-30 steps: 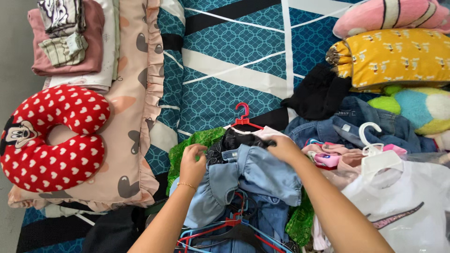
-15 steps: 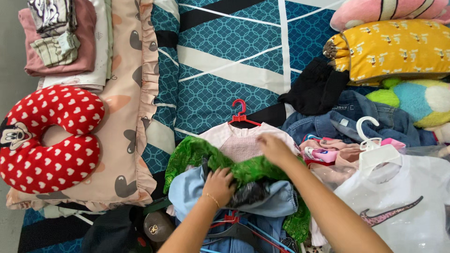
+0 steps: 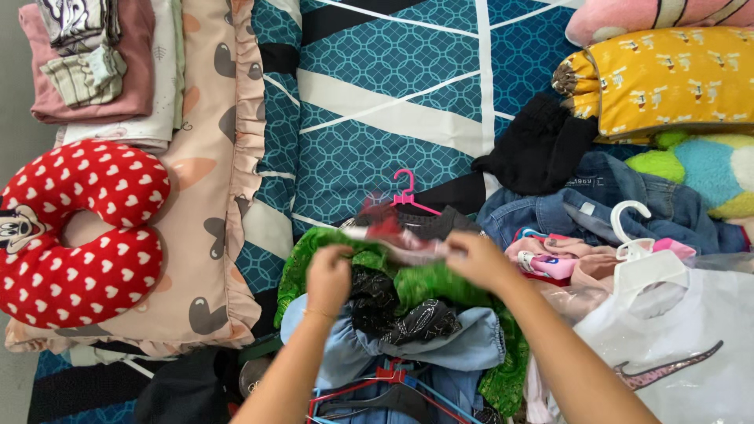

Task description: The person removes clothes from hangers on a bed, places the hangers in a wardrobe, and then returns to the bed to handle more garments and a small bag. The person also adjusts folded clothes inside the wardrobe.

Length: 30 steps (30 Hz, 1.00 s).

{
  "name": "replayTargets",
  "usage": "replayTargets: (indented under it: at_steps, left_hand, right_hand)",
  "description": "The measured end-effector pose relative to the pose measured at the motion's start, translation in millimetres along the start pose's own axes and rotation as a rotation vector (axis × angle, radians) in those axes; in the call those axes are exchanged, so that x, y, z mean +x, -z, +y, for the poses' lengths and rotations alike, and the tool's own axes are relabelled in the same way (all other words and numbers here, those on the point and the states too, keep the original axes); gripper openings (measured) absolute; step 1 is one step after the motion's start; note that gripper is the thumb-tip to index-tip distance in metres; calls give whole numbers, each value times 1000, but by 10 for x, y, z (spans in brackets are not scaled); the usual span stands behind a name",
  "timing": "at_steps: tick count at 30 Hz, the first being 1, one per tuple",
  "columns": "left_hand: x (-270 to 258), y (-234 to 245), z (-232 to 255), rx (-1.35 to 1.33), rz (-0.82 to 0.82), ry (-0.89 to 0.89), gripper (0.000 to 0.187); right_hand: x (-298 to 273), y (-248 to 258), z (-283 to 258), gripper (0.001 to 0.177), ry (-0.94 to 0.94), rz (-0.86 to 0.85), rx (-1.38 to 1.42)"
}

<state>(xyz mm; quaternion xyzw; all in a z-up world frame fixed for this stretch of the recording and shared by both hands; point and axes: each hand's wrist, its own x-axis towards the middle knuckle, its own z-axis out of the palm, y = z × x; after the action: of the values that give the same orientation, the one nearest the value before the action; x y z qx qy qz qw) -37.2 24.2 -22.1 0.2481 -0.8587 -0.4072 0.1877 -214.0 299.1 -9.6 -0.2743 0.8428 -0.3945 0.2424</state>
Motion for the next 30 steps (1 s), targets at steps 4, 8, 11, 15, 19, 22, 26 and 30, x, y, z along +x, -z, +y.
replayTargets:
  at_steps: [4,8,11,15,19,22,26,30]
  left_hand:
    - [501,209,-154,-193,-41,232,23]
    - [494,38,-131,-108,-337,190,24]
    - [252,-305,-41,133,-620,56,29]
    - [-67,-467,15,303,-505,-153,19]
    - [-163,-423,39,223,-395,-233,19]
    - [-138,-412,38,188,-382,-214,21]
    - [-41,-317,-73,-66,-390,124,33]
    - [131,-89,-123,-518,-423,309,48]
  right_hand:
    - [-665,21,-461,40,276,-422,-17]
    - [-845,-98,-615,20,352,-518,-61]
    - [-651,-237,-461,24,-27,-544,-112]
    - [-61,-372,-17,21,-72,16,58]
    - [451,-439,270,23,88,314,-144]
    - [617,-442,108,22,111,225,-98]
    - [448,-638,-513,16,109,-224,294]
    - [-55,-608,-874,26,318,-199,195]
